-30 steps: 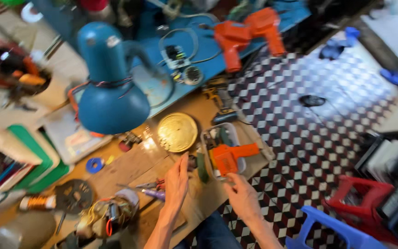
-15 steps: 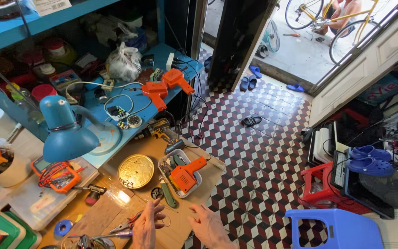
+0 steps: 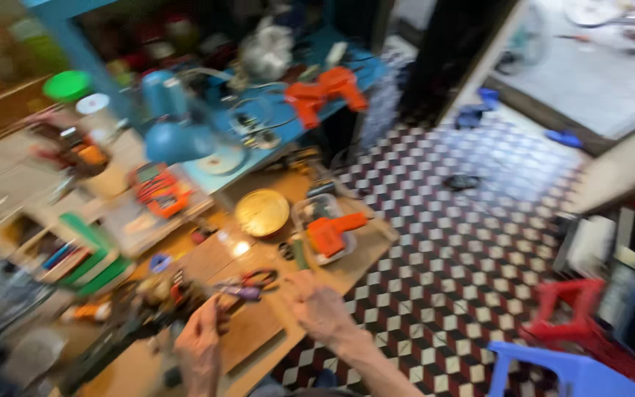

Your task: The person disassembles a small electrical motor, removes the rotor, and cleans internal components with a cloth and screwdriver. The person uses pliers and a cordless drill to manipulate parts and wires on a cluttered workbench.

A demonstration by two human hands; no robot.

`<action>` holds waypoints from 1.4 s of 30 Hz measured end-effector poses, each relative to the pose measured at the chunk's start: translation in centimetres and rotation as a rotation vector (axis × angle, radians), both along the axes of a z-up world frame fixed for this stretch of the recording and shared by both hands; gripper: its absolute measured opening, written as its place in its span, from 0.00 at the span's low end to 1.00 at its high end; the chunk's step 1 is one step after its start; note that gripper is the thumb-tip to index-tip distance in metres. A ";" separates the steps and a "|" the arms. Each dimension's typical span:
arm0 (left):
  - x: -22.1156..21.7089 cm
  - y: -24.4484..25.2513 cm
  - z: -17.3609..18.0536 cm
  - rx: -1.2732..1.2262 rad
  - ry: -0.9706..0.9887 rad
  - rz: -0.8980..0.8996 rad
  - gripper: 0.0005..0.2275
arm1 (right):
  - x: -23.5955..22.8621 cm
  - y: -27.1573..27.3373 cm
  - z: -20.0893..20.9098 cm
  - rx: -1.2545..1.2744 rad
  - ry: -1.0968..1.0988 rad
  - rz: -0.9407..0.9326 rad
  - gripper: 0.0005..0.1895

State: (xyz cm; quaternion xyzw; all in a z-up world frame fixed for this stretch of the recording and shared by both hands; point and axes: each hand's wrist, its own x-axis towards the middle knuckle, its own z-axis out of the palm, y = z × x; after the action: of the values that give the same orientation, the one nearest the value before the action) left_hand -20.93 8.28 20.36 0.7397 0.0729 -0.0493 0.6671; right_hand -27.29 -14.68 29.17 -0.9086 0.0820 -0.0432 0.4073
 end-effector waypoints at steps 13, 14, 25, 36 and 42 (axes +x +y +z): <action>4.2 14.3 9.6 0.306 -0.263 0.130 0.21 | 3.6 10.9 -0.4 0.018 0.121 0.055 0.20; 5.1 15.0 9.1 0.383 -0.201 0.061 0.22 | 4.0 11.7 -0.5 0.010 0.117 0.055 0.20; 13.8 16.7 4.8 0.633 -0.416 -0.688 0.41 | 5.9 15.2 -1.0 0.188 0.226 -0.076 0.19; 15.8 15.6 2.5 0.767 -0.527 -0.736 0.33 | 13.0 15.2 -3.7 0.051 0.212 0.161 0.32; 15.6 15.6 2.5 0.716 -0.529 -0.712 0.28 | 16.3 14.7 -6.4 -0.106 0.045 0.365 0.34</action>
State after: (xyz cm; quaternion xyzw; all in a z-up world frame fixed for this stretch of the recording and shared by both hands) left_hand -5.34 23.88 22.91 0.8859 -0.3383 -0.0561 0.3124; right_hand -11.01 -0.03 22.75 -0.9293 -0.0776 0.0475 0.3578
